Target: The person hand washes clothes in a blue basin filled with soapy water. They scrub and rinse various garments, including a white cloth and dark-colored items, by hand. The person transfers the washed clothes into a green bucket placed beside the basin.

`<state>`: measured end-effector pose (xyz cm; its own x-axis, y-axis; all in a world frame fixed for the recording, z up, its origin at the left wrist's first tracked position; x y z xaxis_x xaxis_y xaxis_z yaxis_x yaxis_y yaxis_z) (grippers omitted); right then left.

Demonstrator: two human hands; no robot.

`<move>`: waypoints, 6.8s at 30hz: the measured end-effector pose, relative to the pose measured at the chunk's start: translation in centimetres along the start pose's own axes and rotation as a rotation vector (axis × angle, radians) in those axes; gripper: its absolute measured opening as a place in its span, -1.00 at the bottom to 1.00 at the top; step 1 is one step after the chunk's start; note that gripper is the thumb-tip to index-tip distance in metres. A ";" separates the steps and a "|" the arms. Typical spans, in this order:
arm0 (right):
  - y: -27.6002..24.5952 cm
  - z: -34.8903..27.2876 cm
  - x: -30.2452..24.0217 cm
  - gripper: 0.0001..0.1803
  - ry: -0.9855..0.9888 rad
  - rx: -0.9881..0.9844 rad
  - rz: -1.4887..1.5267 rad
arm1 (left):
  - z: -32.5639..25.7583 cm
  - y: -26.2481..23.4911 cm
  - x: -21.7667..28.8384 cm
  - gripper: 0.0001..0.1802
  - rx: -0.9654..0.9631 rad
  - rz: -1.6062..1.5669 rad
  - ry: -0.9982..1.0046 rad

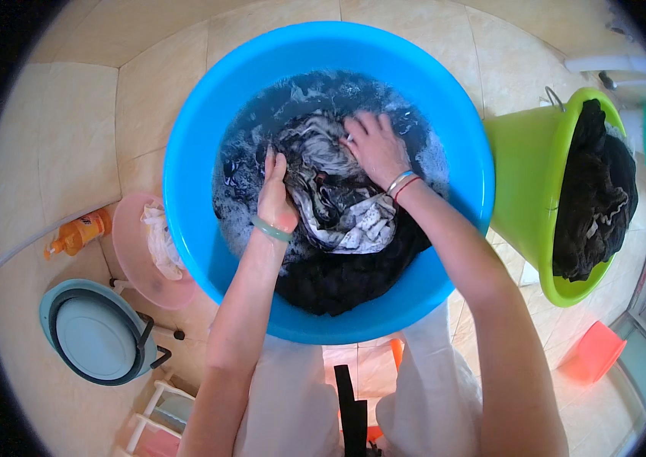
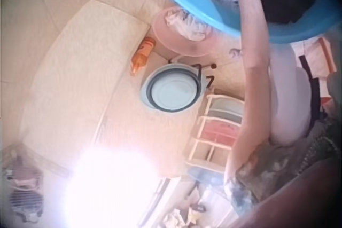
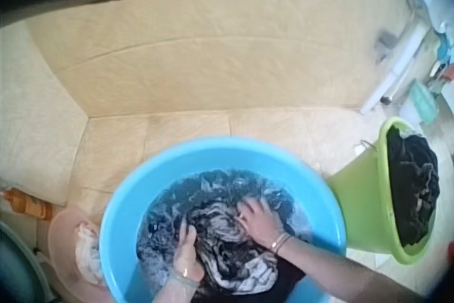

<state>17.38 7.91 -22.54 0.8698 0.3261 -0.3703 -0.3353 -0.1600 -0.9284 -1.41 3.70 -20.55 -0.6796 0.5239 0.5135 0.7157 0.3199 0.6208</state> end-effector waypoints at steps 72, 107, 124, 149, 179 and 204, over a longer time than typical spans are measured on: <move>-7.5 -6.2 -4.4 -0.66 0.340 -0.274 1.779 | -8.6 0.9 1.2 -0.54 0.202 1.427 0.366; -7.4 -6.0 -5.4 -0.65 0.397 -0.292 1.893 | -7.7 1.8 2.4 -0.85 -0.006 0.760 0.348; -7.4 -6.0 -5.4 -0.66 0.389 -0.309 1.896 | -7.6 1.8 2.0 -0.70 -0.035 0.807 0.133; -7.6 -6.2 -5.5 -0.48 0.383 -0.328 1.914 | -7.4 1.3 1.8 -0.76 -0.016 0.714 0.149; -4.0 0.2 -12.4 -0.70 -0.055 0.051 0.701 | -6.4 1.3 0.2 -0.67 0.264 0.129 0.028; -8.8 -5.3 -16.4 -0.52 -0.342 -0.274 0.332 | -6.4 0.9 3.7 -0.32 -0.407 -0.244 -0.178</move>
<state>8.02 -0.97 -8.10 0.5509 0.4941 -0.6727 -0.4250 -0.5275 -0.7356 -4.36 0.87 -14.33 -0.7562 0.6097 0.2377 0.3945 0.1350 0.9089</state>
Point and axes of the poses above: each hand's wrist, its own z-axis towards the middle knuckle, its own y-axis out of the palm, x = y × z, the point moved 2 cm from there along z, towards the middle knuckle, and after that the axes turned 14 degrees about -x, right-handed, at the moved point
